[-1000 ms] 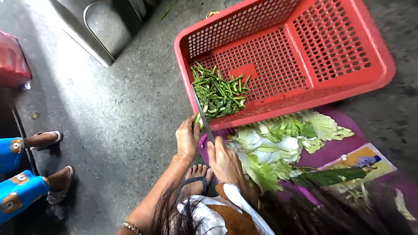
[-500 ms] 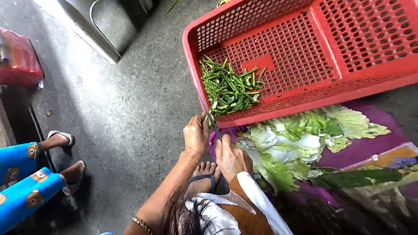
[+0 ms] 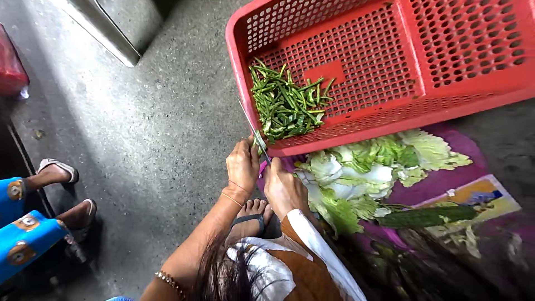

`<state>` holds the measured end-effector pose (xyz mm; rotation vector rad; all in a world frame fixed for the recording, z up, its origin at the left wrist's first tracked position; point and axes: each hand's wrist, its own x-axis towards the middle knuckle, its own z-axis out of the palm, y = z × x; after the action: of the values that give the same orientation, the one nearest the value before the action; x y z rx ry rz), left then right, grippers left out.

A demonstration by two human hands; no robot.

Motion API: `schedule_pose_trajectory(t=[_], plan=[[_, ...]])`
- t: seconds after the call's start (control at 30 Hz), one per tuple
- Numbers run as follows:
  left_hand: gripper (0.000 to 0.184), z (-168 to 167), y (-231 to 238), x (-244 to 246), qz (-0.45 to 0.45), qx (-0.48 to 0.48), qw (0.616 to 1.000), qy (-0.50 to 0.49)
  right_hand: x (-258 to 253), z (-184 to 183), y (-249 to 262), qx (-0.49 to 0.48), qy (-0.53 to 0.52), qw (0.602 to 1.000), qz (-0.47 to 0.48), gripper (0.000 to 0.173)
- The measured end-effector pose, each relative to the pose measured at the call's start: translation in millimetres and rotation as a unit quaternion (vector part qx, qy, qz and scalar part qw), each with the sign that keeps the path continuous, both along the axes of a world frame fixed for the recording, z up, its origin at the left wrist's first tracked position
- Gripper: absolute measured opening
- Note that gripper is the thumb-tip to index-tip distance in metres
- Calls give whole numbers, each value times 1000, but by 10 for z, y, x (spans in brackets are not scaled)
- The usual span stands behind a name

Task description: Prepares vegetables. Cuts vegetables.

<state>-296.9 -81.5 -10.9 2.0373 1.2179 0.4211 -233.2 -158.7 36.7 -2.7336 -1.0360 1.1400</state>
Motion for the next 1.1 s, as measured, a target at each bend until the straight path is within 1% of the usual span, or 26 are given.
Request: schedule_pose_trajectory(t=[0.1,0.17,0.27,0.33,0.4,0.5,0.57,0.63,0.73,0.8,0.9,0.93,1.0,1.1], plan=[[20,-22,-32,-2,-5,25,1000,-9,42,-27,66,-5,15,1000,0,37],[23,-14,-52,-36,-5,20,1000,-21,75,-56,44,12,23,1000,7,38],[30,67,-23,-74,22,-76,996,-51,172,-100,-66,85,12,996,-23,37],[32,110,7,-91,40,-105,991,-66,204,-144,-169,129,-15,989,-73,38],[32,134,17,-84,44,-105,991,-70,194,-134,-256,140,-28,985,-99,38],[35,124,49,-8,34,-90,993,-64,80,-99,-315,190,-68,976,-84,37],[28,133,44,4,33,-85,994,-53,-30,-23,-323,197,-70,975,-71,36],[19,120,47,7,32,-60,997,-44,-93,-4,-311,189,-69,978,-53,37],[14,86,17,-7,15,-7,999,-33,-147,24,-297,166,-66,983,-31,37],[13,74,4,-5,8,11,1000,-25,-160,32,-273,129,-61,989,-27,37],[14,78,5,3,7,18,1000,-20,-121,93,-193,29,-11,999,-19,40],[14,78,3,1,6,19,1000,-18,-116,103,-175,10,-4,1000,-14,40],[14,75,-3,-10,4,23,1000,-14,-114,121,-147,-20,3,1000,-7,42],[13,89,3,-12,0,23,1000,-10,-121,97,-143,-23,-16,1000,-10,41]])
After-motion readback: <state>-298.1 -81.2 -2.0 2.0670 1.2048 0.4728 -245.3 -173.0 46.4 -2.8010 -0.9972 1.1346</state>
